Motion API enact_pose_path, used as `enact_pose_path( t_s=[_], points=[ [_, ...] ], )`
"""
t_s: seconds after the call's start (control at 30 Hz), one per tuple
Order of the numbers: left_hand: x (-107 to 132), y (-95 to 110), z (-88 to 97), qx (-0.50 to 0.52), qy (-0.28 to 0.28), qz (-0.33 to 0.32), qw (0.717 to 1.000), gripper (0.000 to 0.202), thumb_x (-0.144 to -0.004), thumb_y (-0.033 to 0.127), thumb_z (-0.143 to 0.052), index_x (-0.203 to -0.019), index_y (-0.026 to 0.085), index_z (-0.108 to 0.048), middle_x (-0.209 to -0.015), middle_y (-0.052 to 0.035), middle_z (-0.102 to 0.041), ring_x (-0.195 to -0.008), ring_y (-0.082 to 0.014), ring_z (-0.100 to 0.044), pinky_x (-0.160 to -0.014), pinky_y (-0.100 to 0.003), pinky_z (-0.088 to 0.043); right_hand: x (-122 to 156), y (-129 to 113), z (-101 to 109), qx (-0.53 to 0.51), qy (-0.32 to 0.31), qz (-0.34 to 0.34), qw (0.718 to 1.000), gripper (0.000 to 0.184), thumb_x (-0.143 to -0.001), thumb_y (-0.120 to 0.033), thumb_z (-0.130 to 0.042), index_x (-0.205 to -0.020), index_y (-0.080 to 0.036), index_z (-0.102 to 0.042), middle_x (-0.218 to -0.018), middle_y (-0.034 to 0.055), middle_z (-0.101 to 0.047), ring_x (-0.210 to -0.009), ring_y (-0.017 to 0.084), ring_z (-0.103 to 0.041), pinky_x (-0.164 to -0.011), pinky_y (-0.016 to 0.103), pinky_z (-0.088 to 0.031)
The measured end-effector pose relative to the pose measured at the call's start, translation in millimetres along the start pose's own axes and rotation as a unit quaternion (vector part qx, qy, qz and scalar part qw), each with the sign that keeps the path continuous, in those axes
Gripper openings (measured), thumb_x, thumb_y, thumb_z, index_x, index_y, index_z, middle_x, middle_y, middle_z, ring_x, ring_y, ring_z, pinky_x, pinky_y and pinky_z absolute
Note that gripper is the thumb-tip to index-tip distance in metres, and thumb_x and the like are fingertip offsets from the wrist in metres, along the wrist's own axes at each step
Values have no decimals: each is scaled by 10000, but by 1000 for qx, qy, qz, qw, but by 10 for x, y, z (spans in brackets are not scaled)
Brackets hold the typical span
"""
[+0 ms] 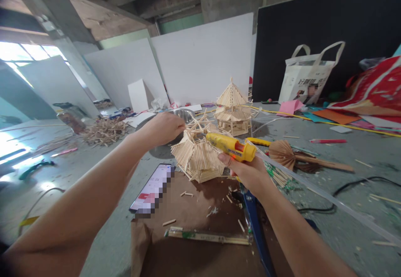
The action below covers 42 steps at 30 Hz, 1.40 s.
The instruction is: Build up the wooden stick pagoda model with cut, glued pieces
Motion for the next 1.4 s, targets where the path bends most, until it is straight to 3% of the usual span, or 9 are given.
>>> enact_pose_path(
  t_s=[0.3, 0.67, 1.03, 1.2, 1.4],
  points=[
    [0, 5, -3, -8, -4, -5, 1000, 242, -752, 140, -381, -666, 129, -607, -693, -79, -638, -668, -175, -575, -591, -274, -385, 3, -43, -3, -6, 1, 15, 1000, 256, -561, -398, -662, -545, -177, -534, -386, -40, -454, -358, 74, -392, -341, 214, -304],
    [34, -31, -1, 59, 13, 9, 998, 270, -752, 165, -362, -655, 133, -613, -679, -85, -622, -665, -185, -570, -607, -301, -394, -9, 7, 5, -9, 4, 10, 1000, 239, -553, -391, -669, -564, -181, -556, -392, -46, -469, -367, 76, -408, -354, 210, -318],
    [87, -115, -39, 97, 21, 27, 995, 267, -762, 284, -384, -846, 177, -615, -782, -45, -647, -722, -165, -576, -600, -255, -392, -10, -17, -4, -8, -8, 8, 1000, 248, -570, -384, -664, -544, -176, -531, -391, -41, -464, -370, 73, -403, -363, 211, -315],
    [125, -140, -87, 122, 20, 32, 992, 272, -746, 261, -407, -919, 190, -605, -808, -34, -652, -742, -152, -575, -635, -251, -399, -21, 1, 6, -3, 0, 11, 1000, 214, -571, -376, -661, -594, -185, -566, -401, -43, -471, -381, 82, -418, -368, 215, -317],
    [190, -184, -126, 175, 70, 58, 980, 269, -753, 229, -413, -925, 201, -618, -793, -26, -661, -719, -133, -578, -644, -246, -407, -22, 20, 8, 4, -4, 16, 1000, 233, -586, -383, -646, -529, -186, -536, -387, -40, -464, -376, 78, -408, -369, 217, -308]
  ],
)
Point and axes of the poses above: each hand's wrist, its own x-axis away from the middle knuckle, its own z-axis out of the back of the hand, y = z × x, the point moved 7 cm from there along -x, towards the middle knuckle
